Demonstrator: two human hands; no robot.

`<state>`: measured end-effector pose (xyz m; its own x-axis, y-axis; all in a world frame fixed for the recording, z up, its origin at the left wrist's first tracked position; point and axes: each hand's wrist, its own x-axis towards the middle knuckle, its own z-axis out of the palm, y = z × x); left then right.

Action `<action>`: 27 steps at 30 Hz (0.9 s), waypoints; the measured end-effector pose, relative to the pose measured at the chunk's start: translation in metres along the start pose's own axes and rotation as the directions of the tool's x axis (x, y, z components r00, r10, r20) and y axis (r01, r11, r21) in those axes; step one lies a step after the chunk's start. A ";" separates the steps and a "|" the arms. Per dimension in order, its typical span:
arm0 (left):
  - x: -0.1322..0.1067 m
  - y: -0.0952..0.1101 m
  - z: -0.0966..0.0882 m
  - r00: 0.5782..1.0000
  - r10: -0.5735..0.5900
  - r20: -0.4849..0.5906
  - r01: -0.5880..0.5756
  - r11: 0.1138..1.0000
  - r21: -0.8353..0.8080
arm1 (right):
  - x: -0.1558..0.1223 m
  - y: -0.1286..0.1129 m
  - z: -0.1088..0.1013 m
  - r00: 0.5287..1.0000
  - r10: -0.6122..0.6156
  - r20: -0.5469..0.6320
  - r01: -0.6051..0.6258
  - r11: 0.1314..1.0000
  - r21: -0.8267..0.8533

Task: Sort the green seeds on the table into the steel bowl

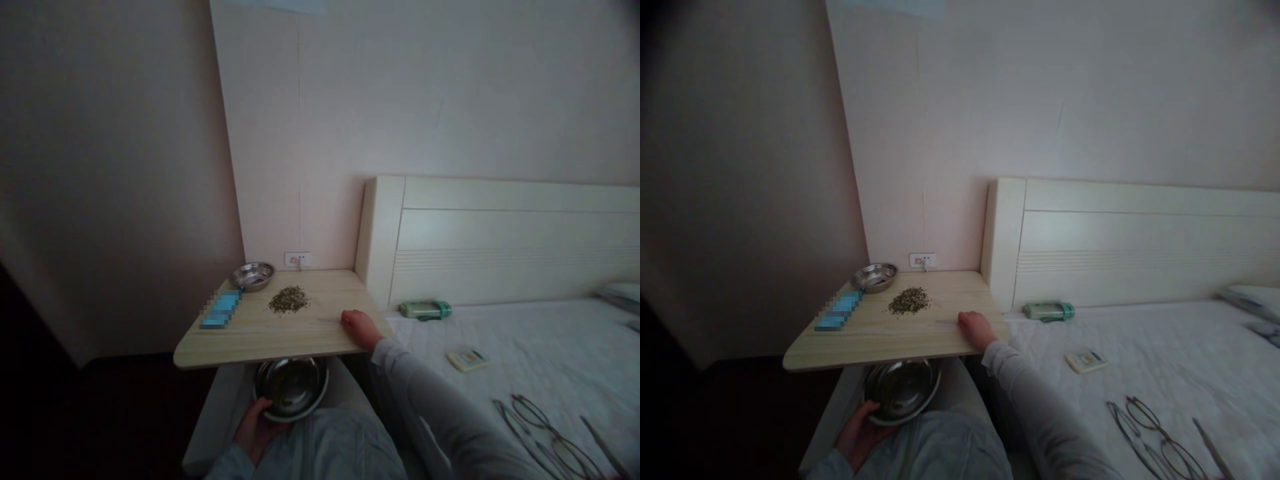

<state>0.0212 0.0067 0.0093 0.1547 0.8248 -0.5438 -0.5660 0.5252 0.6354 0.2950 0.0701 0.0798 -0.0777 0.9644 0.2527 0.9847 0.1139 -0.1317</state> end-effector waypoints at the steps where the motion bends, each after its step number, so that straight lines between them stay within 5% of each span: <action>1: 0.000 0.000 0.000 1.000 -0.002 0.006 0.002 1.000 0.007 | 0.004 -0.002 0.000 1.000 0.008 -0.003 -0.008 1.000 -0.005; 8: 0.000 0.002 0.000 0.999 -0.030 0.011 0.030 1.000 0.006 | 0.035 -0.007 0.001 0.991 0.131 0.022 -0.130 0.991 -0.008; 13: 0.002 0.001 -0.004 0.989 -0.147 -0.010 0.147 0.989 -0.030 | 0.054 -0.006 0.006 0.995 0.099 0.031 -0.098 0.995 -0.013; 16: 0.001 0.001 -0.003 0.995 -0.097 -0.037 0.094 0.992 -0.086 | 0.061 -0.004 0.008 0.995 0.098 -0.013 -0.097 0.995 0.009; 22: -0.013 0.000 0.004 1.000 -0.013 -0.002 0.013 0.999 -0.030 | 0.059 -0.001 0.013 0.958 0.274 -0.085 -0.237 0.922 0.305; 27: -0.010 -0.001 0.002 0.999 -0.014 0.044 0.015 1.000 -0.023 | 0.044 -0.001 0.032 0.929 0.347 -0.131 -0.192 0.751 0.632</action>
<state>0.0215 -0.0015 0.0151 0.1979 0.8260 -0.5278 -0.5823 0.5322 0.6146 0.2857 0.1195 0.0607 0.2903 0.9038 0.3145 0.6557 0.0515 -0.7533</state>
